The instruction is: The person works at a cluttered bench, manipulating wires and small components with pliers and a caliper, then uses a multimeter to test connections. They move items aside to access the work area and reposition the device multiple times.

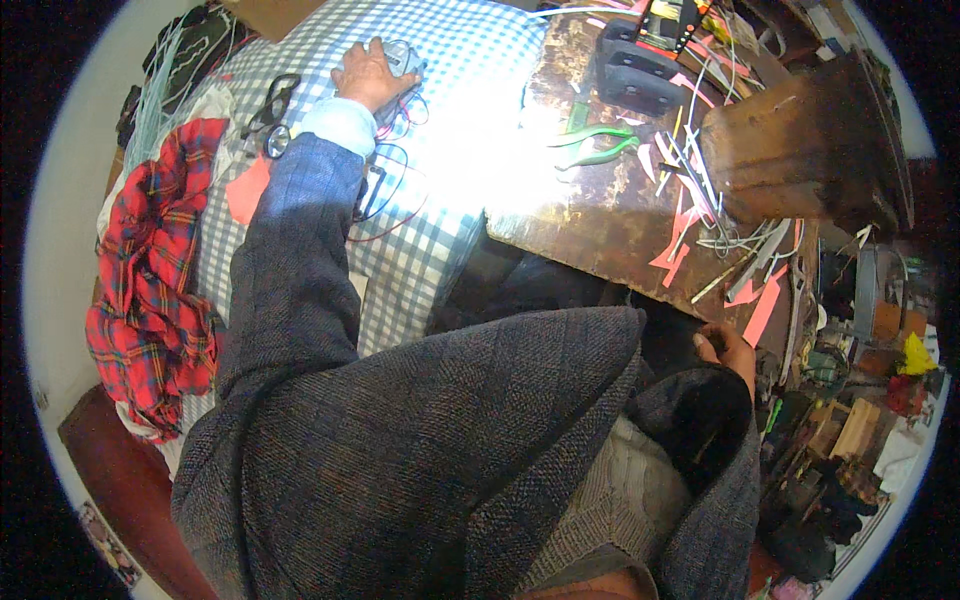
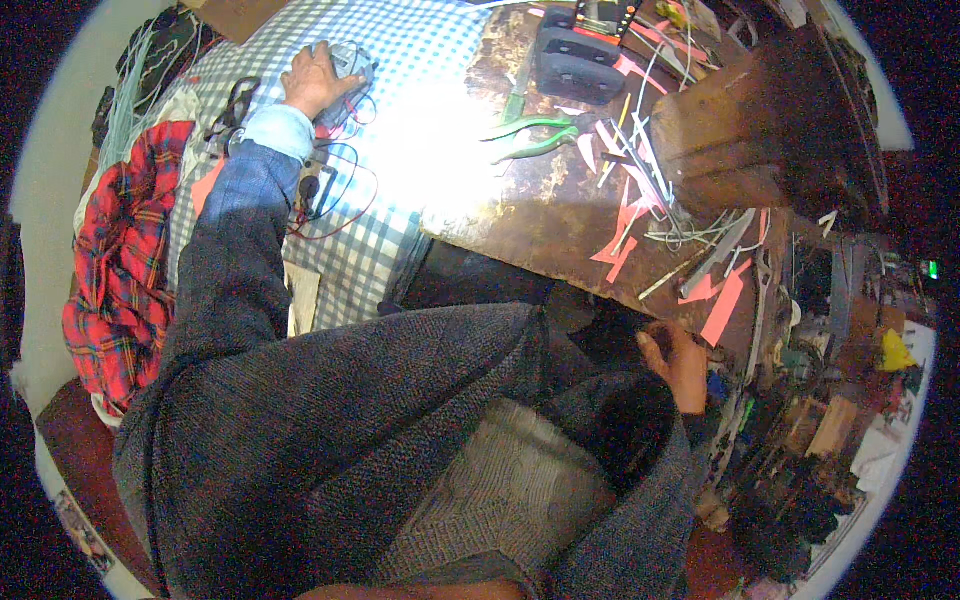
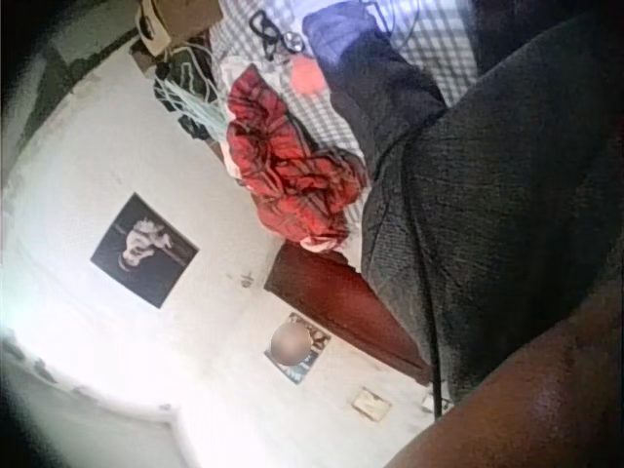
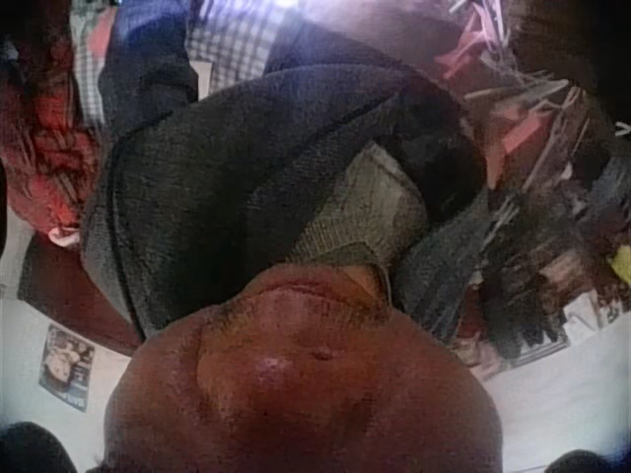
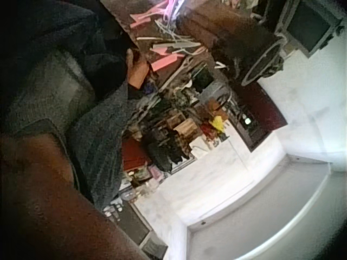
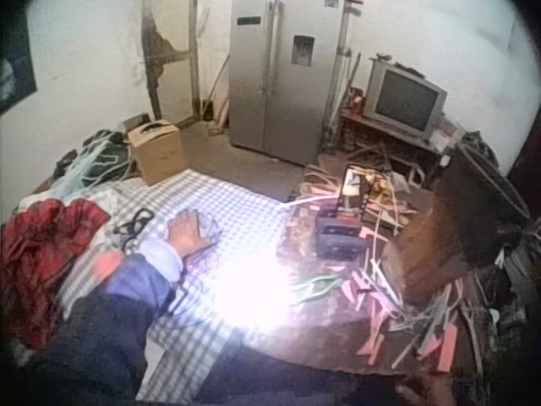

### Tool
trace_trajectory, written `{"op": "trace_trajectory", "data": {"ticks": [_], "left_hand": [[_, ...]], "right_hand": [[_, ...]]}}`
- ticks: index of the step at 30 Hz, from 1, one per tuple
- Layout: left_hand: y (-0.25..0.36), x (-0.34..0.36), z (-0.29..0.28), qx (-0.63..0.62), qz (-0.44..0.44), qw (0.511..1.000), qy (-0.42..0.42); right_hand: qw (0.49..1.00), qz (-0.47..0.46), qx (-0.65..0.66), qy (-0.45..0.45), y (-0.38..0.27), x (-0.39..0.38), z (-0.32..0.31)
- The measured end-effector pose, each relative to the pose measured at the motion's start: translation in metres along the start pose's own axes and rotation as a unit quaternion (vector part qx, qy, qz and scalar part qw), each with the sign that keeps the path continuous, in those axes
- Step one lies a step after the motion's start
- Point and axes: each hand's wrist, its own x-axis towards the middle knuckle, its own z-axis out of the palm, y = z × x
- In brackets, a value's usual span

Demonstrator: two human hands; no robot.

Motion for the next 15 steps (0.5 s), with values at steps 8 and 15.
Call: {"op": "trace_trajectory", "data": {"ticks": [8,15], "left_hand": [[-0.004,0.028,0.006,0.018,-0.047,0.988,-0.145],[-0.027,0.031,0.016,-0.053,0.044,0.997,-0.015]], "right_hand": [[0.997,0.078,0.002,-0.002,0.001,-0.011,-0.005],[0.999,0.035,-0.011,0.006,-0.011,-0.01,-0.019]]}}
